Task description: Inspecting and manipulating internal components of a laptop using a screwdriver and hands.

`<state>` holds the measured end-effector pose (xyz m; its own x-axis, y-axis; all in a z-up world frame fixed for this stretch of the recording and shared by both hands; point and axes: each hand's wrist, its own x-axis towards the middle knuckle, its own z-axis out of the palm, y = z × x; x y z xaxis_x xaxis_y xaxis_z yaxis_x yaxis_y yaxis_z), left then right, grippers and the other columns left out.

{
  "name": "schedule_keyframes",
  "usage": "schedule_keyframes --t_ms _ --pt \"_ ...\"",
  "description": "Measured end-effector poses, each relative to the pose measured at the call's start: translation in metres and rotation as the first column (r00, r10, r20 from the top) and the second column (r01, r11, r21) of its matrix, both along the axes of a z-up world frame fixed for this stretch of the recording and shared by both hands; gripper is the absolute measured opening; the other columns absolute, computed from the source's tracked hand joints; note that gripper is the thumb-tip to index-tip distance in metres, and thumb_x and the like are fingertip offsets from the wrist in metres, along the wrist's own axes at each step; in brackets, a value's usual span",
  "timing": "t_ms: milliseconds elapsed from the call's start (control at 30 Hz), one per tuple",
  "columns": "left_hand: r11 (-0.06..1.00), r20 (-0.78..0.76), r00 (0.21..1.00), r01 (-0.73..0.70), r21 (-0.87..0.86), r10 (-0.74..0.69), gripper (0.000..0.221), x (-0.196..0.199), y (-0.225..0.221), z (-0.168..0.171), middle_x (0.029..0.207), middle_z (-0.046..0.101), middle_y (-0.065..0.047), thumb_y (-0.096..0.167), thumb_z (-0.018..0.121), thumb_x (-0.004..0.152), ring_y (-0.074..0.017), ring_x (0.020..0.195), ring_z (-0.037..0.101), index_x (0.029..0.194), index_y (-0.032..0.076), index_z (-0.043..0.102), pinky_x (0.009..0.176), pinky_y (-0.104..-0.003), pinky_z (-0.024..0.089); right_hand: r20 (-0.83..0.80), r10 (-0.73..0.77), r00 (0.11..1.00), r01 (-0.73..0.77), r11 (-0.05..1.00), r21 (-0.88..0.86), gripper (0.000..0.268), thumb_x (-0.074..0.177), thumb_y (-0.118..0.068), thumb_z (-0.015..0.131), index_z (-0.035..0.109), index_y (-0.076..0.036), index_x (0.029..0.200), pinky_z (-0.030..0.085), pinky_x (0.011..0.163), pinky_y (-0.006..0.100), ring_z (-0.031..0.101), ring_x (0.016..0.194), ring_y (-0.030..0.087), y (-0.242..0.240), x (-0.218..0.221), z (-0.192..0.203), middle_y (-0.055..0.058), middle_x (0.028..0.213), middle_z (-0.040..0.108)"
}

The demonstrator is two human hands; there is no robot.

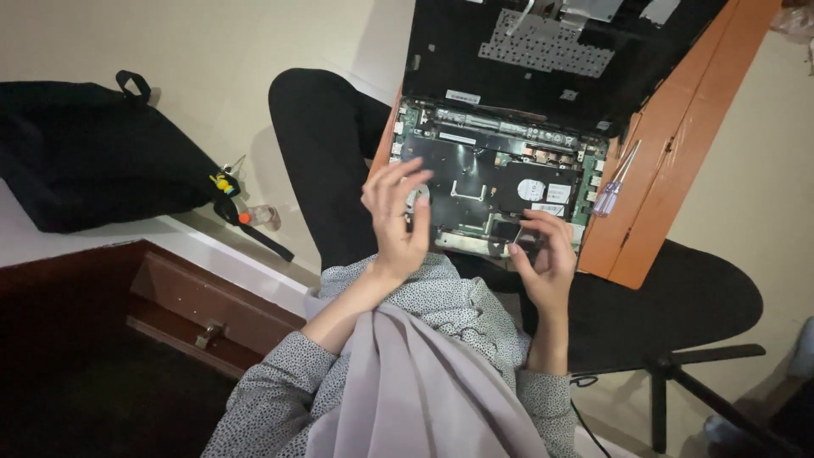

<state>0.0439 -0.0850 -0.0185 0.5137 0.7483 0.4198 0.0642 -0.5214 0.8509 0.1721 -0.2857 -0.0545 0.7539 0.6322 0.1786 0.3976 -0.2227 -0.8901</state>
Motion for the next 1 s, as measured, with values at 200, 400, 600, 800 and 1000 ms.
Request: schedule_keyframes --t_ms 200,400,600,800,1000 --pt "0.906 -0.273 0.91 0.371 0.206 -0.311 0.032 0.038 -0.016 -0.01 0.132 0.058 -0.002 0.009 0.058 0.093 -0.0282 0.133 0.048 0.122 0.021 0.067 0.107 -0.053 0.035 -0.117 -0.156 0.981 0.184 0.942 0.282 0.034 0.095 -0.024 0.068 0.061 0.005 0.111 0.046 0.101 0.035 0.056 0.118 0.025 -0.002 -0.007 -0.012 0.021 0.121 0.062" --pt "0.747 -0.527 0.769 0.577 0.33 -0.361 0.061 0.083 -0.031 -0.017 0.149 0.05 -0.015 0.034 0.068 0.09 -0.0361 0.147 0.035 0.144 0.01 0.05 0.113 -0.065 0.029 -0.104 -0.352 0.93 0.368 0.89 0.271 0.014 0.099 -0.005 0.064 0.059 0.005 0.108 0.047 0.1 0.035 0.057 0.114 0.026 0.008 -0.011 0.005 0.018 0.118 0.055" --pt "0.714 -0.586 0.717 0.629 0.307 -0.379 0.071 0.09 -0.034 -0.025 0.154 0.048 -0.013 0.041 0.066 0.093 -0.033 0.148 0.036 0.153 0.014 0.041 0.114 -0.068 0.022 0.473 -0.279 0.836 0.354 0.932 -0.076 0.037 0.092 -0.009 0.083 0.062 -0.002 0.122 0.042 0.101 0.041 0.058 0.112 0.032 0.012 -0.01 0.036 0.012 0.119 0.064" --pt "0.711 -0.578 0.722 0.628 0.315 -0.382 0.066 0.09 -0.035 -0.025 0.149 0.053 -0.008 0.039 0.065 0.093 -0.0282 0.144 0.041 0.151 0.015 0.043 0.113 -0.067 0.023 0.273 -0.265 0.925 0.313 0.938 -0.151 0.045 0.101 -0.013 0.072 0.049 0.003 0.136 0.042 0.099 0.047 0.045 0.119 0.041 0.016 -0.008 0.049 0.021 0.128 0.055" --pt "0.73 -0.565 0.693 0.649 0.216 -0.449 0.074 0.089 -0.034 -0.026 0.154 0.046 -0.009 0.035 0.068 0.093 -0.0242 0.144 0.042 0.156 0.016 0.036 0.112 -0.059 0.028 0.203 -0.276 0.939 0.318 0.923 -0.216 0.051 0.095 -0.005 0.075 0.048 0.003 0.138 0.047 0.099 0.046 0.046 0.119 0.042 0.008 -0.004 0.039 0.021 0.125 0.056"
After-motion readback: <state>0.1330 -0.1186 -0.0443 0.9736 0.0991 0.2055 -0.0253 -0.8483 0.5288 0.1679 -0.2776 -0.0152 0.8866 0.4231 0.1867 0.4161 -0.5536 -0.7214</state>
